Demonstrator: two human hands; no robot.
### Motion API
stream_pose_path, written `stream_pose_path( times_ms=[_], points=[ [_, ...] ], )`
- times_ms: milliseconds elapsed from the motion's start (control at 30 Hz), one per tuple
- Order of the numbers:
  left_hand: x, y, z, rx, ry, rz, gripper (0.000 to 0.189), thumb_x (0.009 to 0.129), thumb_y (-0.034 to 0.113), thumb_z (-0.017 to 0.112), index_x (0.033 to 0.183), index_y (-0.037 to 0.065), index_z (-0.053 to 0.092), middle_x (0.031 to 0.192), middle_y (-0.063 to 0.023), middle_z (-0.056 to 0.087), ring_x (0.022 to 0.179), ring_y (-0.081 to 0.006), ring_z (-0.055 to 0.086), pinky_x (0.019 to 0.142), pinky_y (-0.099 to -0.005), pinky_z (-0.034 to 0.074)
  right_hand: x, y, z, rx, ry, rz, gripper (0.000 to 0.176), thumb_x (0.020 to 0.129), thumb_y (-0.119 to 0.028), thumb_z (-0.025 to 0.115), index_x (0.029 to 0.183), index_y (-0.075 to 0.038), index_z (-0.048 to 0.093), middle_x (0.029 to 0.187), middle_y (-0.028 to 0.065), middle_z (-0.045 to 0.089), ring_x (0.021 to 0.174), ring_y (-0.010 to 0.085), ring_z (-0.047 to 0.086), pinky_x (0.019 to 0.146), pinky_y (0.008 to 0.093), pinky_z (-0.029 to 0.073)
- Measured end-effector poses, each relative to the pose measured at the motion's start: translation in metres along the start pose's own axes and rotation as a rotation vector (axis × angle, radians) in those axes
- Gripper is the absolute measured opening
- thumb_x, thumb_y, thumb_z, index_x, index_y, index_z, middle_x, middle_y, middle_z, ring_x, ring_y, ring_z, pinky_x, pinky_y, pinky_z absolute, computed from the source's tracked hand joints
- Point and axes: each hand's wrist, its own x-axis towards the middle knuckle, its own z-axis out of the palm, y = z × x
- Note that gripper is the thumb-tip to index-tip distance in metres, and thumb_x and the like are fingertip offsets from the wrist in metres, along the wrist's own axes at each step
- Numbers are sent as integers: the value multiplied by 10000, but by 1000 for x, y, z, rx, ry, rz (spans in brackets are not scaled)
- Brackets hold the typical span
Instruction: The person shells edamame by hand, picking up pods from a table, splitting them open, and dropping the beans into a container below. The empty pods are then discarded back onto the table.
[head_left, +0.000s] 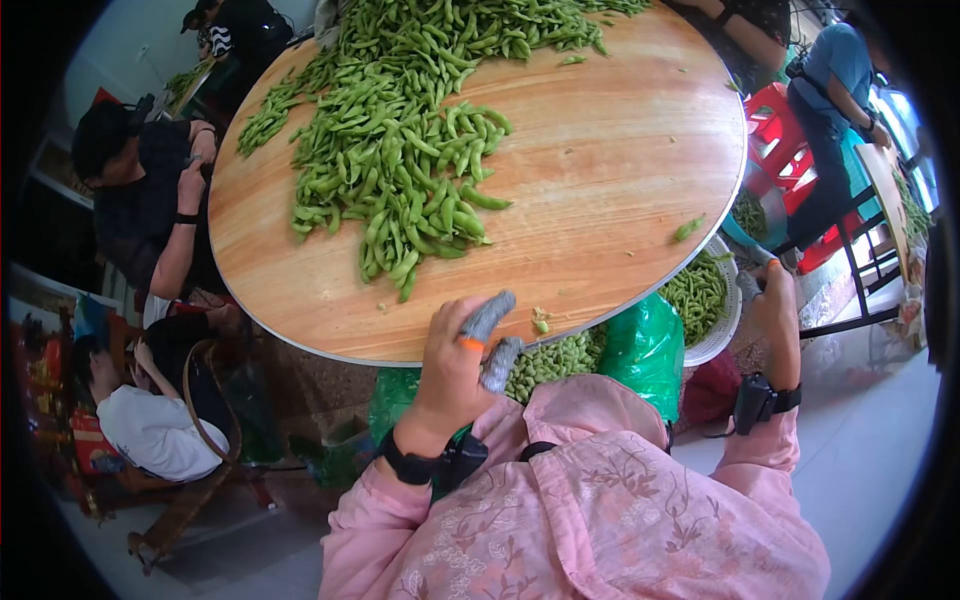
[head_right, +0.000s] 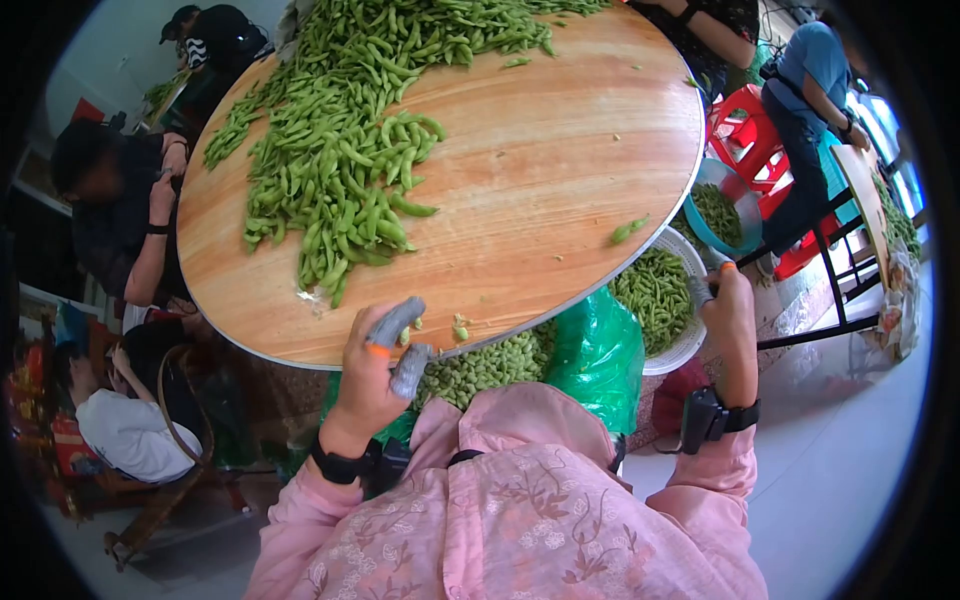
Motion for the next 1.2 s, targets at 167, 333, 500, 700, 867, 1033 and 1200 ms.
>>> stream_pose_path(
  times_ms=[167, 333, 500, 700, 867, 1033, 1200],
  points=[
    [-4, -2, 21, -62, -134, 92, 311, 702, 88, 607, 999, 13, 550, 926, -146, 542, 859, -316, 505, 799, -368, 387, 9, 60, 10, 166, 39, 235, 170, 747, -86, 581, 825, 65, 582, 693, 69, 593, 604, 112, 524, 548, 267, 422],
    [6, -8, -4, 89, 13, 140, 268, 711, 82, 622, 962, 12, 559, 810, -114, 557, 722, -260, 536, 652, -341, 435, 6, 101, 29, 140, 138, 157, 168, 772, -105, 565, 832, 52, 578, 694, 59, 595, 611, 95, 522, 562, 239, 422],
    [66, -42, -20, 347, 183, -120, 295, 762, 232, 593, 936, -5, 570, 795, -161, 547, 732, -325, 529, 626, -398, 432, 0, 26, 34, 481, -11, 103, 157, 808, -89, 556, 884, 47, 567, 731, 26, 580, 647, 74, 513, 595, 213, 416],
    [89, -63, -15, 391, -117, -252, 300, 740, 111, 607, 1003, -21, 549, 792, -166, 558, 689, -283, 548, 618, -336, 438, -19, -60, 28, 793, -138, -48, 127, 795, -26, 555, 900, 43, 571, 755, 15, 580, 677, 65, 515, 624, 207, 422],
    [73, -60, -20, 63, 31, -362, 248, 747, 26, 587, 988, -22, 559, 808, -92, 605, 703, -149, 569, 588, -238, 442, -32, -110, 32, 783, -320, -189, 165, 791, -47, 568, 929, 42, 582, 771, 39, 606, 695, 83, 552, 625, 211, 448],
    [54, -24, -18, -804, 235, -439, 191, 759, -3, 584, 950, -3, 577, 834, -70, 606, 701, -104, 559, 586, -209, 447, -30, -163, 55, 954, -596, -255, 241, 794, -73, 567, 997, 55, 553, 780, 30, 593, 664, 69, 504, 587, 219, 421],
    [29, 3, 9, -1218, 338, -519, 186, 732, -34, 616, 916, -18, 587, 810, -60, 615, 685, -101, 577, 610, -203, 473, -29, -185, 77, 1215, -728, -182, 242, 806, -87, 561, 1004, 51, 541, 816, 13, 571, 725, 58, 496, 640, 208, 413]
  ],
)
